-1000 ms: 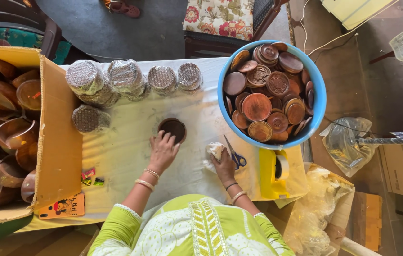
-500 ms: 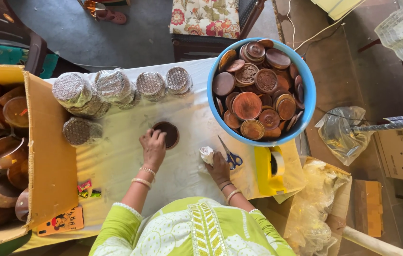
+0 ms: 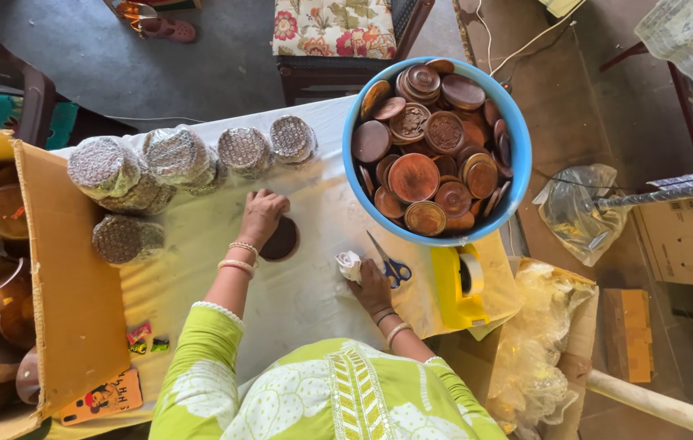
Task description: The person picks carved wooden lids one at a time from a cardboard box and a blue basin, wipes each lid with a white cloth, and places the wiped lids into the basin. The person repeats this wiping and sorting cycle across the table throughout the episode.
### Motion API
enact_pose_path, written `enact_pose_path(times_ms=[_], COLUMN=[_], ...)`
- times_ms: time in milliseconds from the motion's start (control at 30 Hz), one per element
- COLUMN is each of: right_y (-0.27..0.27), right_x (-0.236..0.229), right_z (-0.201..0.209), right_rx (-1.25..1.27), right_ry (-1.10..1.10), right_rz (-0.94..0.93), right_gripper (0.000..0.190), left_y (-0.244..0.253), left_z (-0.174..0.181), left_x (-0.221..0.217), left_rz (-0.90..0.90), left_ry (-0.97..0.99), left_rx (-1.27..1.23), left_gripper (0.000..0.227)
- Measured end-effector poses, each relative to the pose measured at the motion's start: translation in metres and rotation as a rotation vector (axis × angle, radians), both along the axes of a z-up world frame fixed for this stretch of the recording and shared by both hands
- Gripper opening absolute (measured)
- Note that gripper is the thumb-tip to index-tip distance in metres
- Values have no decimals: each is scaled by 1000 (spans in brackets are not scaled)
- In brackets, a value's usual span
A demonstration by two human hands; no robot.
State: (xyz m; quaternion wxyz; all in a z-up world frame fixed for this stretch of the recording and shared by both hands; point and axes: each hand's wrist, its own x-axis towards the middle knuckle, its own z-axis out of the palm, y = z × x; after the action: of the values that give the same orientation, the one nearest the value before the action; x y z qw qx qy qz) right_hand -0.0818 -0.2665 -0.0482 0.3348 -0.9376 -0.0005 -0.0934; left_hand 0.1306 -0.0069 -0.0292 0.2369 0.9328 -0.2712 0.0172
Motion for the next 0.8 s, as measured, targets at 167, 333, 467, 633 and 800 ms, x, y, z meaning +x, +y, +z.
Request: enact_pose_path(times_ms=[167,333,467,633,800], right_y=[0,0,-2,-3,-2], right_x=[-1,-2,-1,-3,-2], right_z=[-2,-10,-15,-19,-9], right_rx=[-14,-31,-48,-58,-30], right_ry=[7,-6,9,22,37], right_rz=[-7,-27,-41,-36,-30], right_gripper=[47,47,47,48,48], left_y=[-21,-84,-121,-136,-156], left_z=[43,111,144,123,136], left_x=[-3,-35,-61,-50,-6], left_rz=[115,-123,-237,-185,-103], left_ry=[108,28,-285,335,-47], left_rx=[-335,-360,-241,-167,-405], left_gripper=[8,10,33,44,40])
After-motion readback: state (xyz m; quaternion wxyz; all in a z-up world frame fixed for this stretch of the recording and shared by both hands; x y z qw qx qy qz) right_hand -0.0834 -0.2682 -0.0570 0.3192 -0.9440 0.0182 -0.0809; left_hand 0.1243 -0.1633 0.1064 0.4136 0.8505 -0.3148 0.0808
